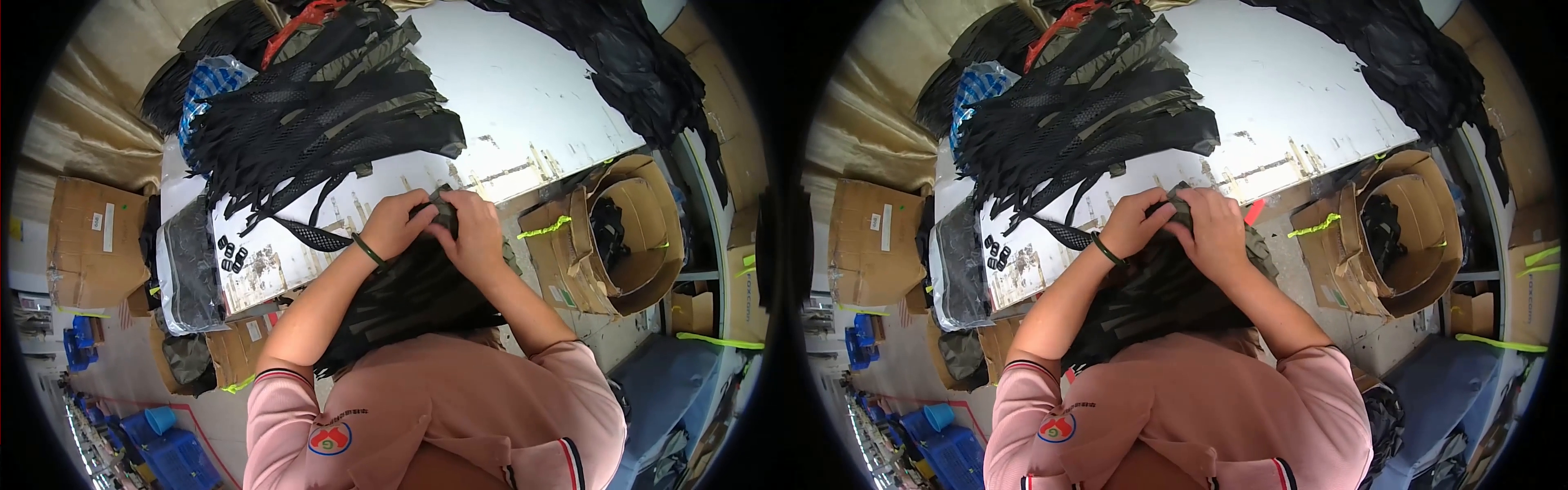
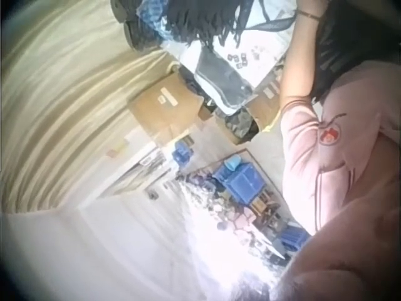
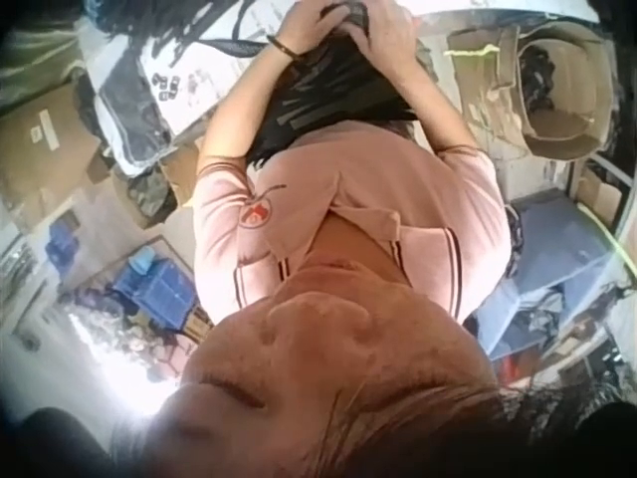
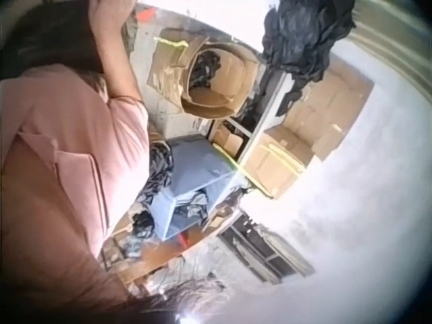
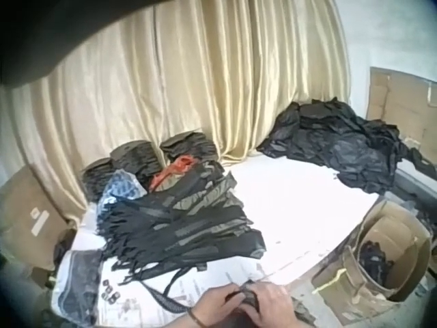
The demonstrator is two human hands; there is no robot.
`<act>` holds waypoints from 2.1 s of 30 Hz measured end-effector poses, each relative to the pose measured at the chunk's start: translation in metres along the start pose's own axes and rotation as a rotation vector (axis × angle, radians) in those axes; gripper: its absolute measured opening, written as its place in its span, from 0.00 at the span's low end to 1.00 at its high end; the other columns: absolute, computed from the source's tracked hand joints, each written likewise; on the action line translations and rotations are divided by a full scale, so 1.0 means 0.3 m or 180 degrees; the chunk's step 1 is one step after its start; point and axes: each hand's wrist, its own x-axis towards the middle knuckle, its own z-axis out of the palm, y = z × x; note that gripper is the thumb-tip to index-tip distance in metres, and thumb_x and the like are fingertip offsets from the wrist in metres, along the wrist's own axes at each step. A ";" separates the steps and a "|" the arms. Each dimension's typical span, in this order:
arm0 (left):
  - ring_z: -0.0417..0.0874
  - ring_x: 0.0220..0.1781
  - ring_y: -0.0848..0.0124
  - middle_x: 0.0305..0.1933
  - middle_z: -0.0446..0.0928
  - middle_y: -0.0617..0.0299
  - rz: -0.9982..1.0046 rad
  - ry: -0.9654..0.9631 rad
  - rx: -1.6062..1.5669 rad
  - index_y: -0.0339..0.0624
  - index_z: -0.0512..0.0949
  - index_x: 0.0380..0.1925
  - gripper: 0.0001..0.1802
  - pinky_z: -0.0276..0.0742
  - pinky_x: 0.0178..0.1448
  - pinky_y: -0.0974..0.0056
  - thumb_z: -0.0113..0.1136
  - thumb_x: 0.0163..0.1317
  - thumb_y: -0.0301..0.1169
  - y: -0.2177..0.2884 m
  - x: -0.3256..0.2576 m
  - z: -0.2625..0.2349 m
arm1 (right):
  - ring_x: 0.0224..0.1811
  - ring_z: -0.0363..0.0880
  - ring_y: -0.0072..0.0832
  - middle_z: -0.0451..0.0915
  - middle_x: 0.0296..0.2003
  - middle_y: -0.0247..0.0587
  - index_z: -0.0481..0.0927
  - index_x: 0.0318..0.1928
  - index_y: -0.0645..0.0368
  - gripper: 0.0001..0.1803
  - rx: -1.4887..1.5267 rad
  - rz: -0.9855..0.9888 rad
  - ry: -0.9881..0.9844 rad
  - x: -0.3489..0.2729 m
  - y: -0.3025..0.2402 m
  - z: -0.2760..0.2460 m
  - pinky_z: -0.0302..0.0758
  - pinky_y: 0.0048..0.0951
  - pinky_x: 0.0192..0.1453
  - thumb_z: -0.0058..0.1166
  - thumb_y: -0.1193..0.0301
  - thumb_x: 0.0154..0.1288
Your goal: Assembling plastic buckles onto fabric mesh straps and placing them into a plastic bag.
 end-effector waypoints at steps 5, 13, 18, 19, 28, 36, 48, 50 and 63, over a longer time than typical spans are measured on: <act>0.76 0.26 0.63 0.25 0.76 0.56 -0.0131 0.0289 -0.0349 0.38 0.73 0.30 0.08 0.70 0.32 0.63 0.61 0.57 0.30 -0.001 0.007 0.022 | 0.32 0.76 0.42 0.77 0.32 0.44 0.73 0.47 0.57 0.18 0.0086 0.0044 -0.0217 -0.014 0.087 0.019 0.71 0.37 0.36 0.58 0.72 0.55; 0.69 0.26 0.73 0.25 0.69 0.63 0.0366 0.0160 -0.0287 0.37 0.72 0.25 0.09 0.67 0.33 0.68 0.65 0.51 0.23 0.011 -0.034 0.048 | 0.25 0.74 0.43 0.74 0.23 0.44 0.76 0.30 0.57 0.03 0.0197 -0.0215 -0.0152 0.040 0.106 -0.014 0.71 0.37 0.29 0.57 0.74 0.56; 0.71 0.27 0.66 0.26 0.70 0.59 0.0769 0.0014 -0.0083 0.37 0.73 0.25 0.09 0.68 0.33 0.67 0.65 0.51 0.23 0.051 -0.073 0.052 | 0.21 0.64 0.15 0.67 0.18 0.25 0.68 0.21 0.60 0.12 0.2464 0.2275 -0.0414 -0.020 0.137 0.012 0.63 0.21 0.27 0.53 0.76 0.62; 0.72 0.28 0.65 0.26 0.70 0.58 0.0637 -0.0052 -0.0081 0.37 0.73 0.26 0.08 0.68 0.34 0.67 0.64 0.52 0.24 0.050 -0.076 0.050 | 0.21 0.64 0.15 0.67 0.18 0.25 0.68 0.21 0.60 0.12 0.2460 0.2282 -0.0408 -0.041 0.143 0.020 0.63 0.21 0.27 0.53 0.76 0.62; 0.74 0.34 0.75 0.30 0.74 0.64 -0.0165 -0.0323 -0.1194 0.36 0.75 0.34 0.05 0.69 0.40 0.71 0.58 0.57 0.22 0.058 -0.063 0.025 | 0.42 0.75 0.23 0.77 0.38 0.34 0.77 0.44 0.63 0.09 0.4369 0.2810 -0.1150 -0.080 0.133 -0.044 0.71 0.26 0.49 0.45 0.74 0.68; 0.73 0.37 0.72 0.31 0.72 0.61 0.0551 0.0078 -0.0671 0.35 0.76 0.35 0.06 0.69 0.45 0.69 0.53 0.58 0.19 0.079 -0.046 -0.019 | 0.38 0.77 0.23 0.78 0.38 0.35 0.76 0.41 0.63 0.06 0.5499 0.2706 -0.1733 -0.110 0.092 -0.056 0.74 0.26 0.47 0.51 0.77 0.63; 0.77 0.36 0.76 0.34 0.82 0.58 -0.0923 -0.0626 -0.1105 0.34 0.79 0.40 0.14 0.73 0.45 0.69 0.59 0.60 0.33 0.054 -0.054 0.019 | 0.22 0.64 0.11 0.67 0.19 0.23 0.73 0.38 0.58 0.05 0.3171 0.2452 -0.0148 -0.076 0.125 -0.070 0.65 0.16 0.26 0.56 0.74 0.63; 0.77 0.36 0.77 0.33 0.82 0.59 -0.1231 -0.0647 -0.1073 0.34 0.80 0.39 0.13 0.73 0.45 0.70 0.59 0.61 0.34 0.060 -0.051 0.017 | 0.22 0.65 0.11 0.67 0.19 0.23 0.74 0.36 0.58 0.05 0.2412 0.1572 -0.0357 -0.075 0.097 -0.066 0.65 0.17 0.26 0.57 0.72 0.62; 0.77 0.36 0.76 0.33 0.79 0.60 -0.0557 -0.1218 -0.0527 0.34 0.76 0.43 0.17 0.74 0.42 0.67 0.65 0.55 0.31 -0.009 -0.244 -0.136 | 0.21 0.69 0.16 0.71 0.21 0.26 0.72 0.27 0.57 0.07 0.4103 0.2391 -0.0504 0.014 0.185 -0.281 0.75 0.21 0.32 0.55 0.77 0.61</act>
